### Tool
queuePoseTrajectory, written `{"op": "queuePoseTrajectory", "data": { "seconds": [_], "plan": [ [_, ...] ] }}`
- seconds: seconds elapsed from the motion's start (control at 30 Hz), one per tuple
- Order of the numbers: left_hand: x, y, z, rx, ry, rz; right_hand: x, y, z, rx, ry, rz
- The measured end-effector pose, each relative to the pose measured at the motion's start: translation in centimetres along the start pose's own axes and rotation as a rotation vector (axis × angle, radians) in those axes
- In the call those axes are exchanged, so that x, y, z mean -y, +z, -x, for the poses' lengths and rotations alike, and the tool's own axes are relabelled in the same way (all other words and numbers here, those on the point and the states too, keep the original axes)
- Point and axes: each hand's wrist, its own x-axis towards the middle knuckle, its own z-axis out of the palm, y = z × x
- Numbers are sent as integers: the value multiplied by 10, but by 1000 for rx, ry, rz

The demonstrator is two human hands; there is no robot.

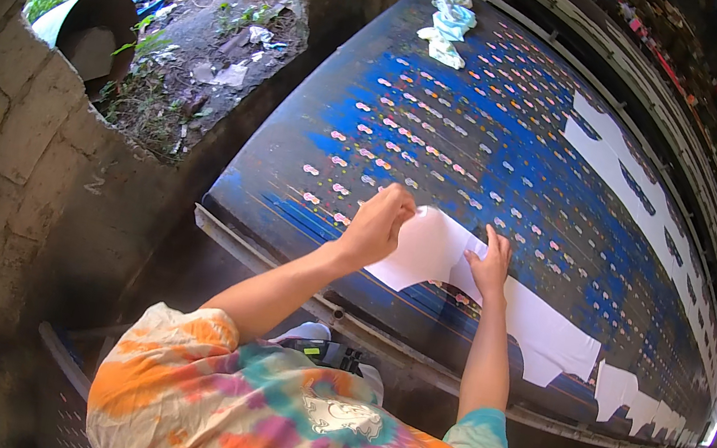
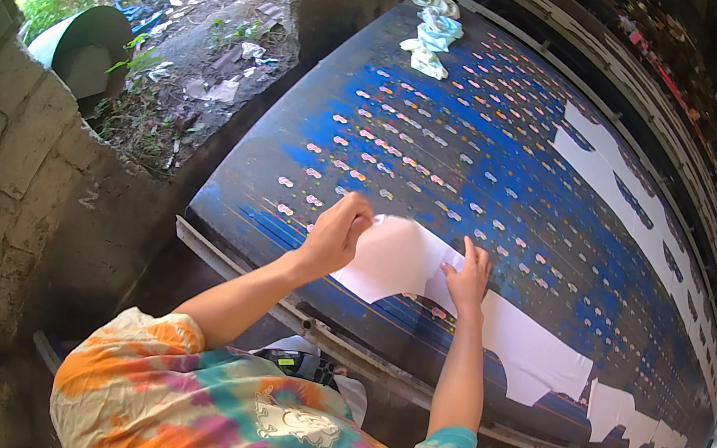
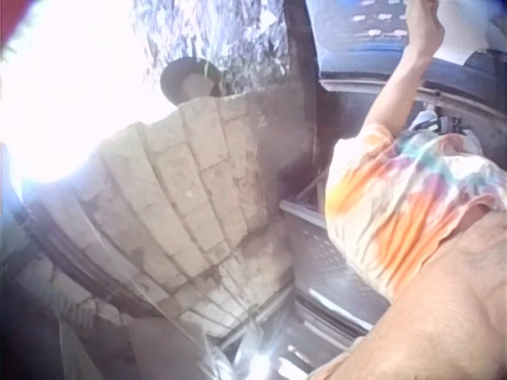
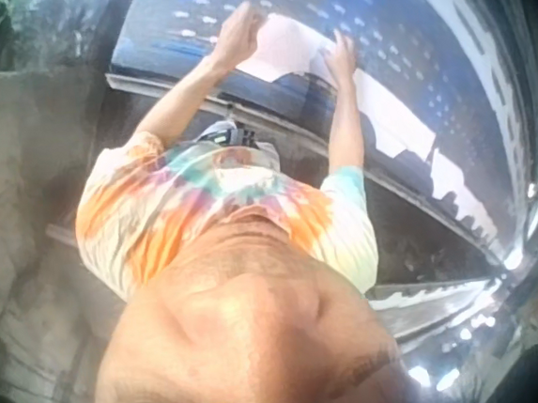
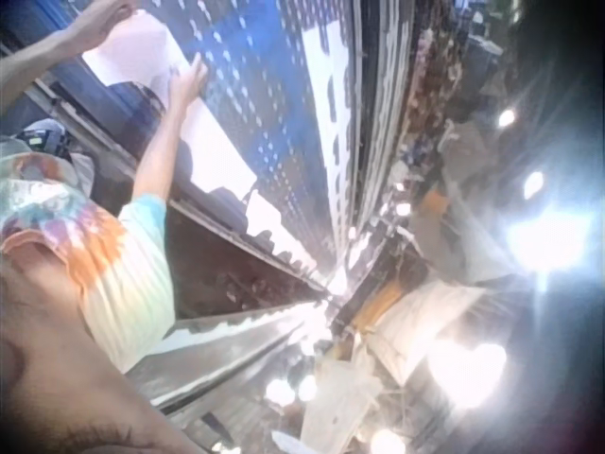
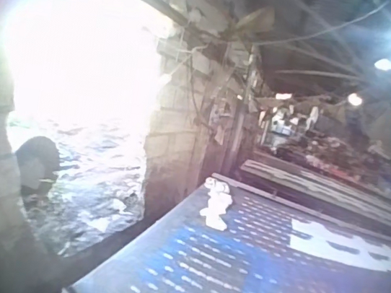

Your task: The person repeatedly picks up white fabric pieces from a patterned surface, folds them in half, and places them back down in a row. The person handles the items one at a time throughout the clip.

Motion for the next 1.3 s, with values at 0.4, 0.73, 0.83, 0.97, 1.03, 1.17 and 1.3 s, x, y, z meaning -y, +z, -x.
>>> {"op": "queuePoseTrajectory", "data": {
  "seconds": [0.4, 0.73, 0.83, 0.97, 1.03, 1.17, 1.3],
  "plan": [
    [-22, -53, -14, -379, -106, -176, -37, -91, 25, 220, 22, -708],
    [-29, 123, 70, -33, -520, 71, -194, -266, 168, 350, 270, -530],
    [-13, 172, 88, 32, -542, 21, -239, -241, 181, 58, 100, -112],
    [21, 188, 107, 101, -510, -317, -233, -208, 188, -56, 65, -122],
    [20, 191, 101, 110, -506, -341, -236, -188, 191, -51, 93, -224],
    [12, 198, 93, 115, -372, -411, -238, -161, 192, -84, 125, -296],
    [6, 192, 91, 141, -503, -328, -241, -154, 192, -132, 95, -312]
  ]
}}
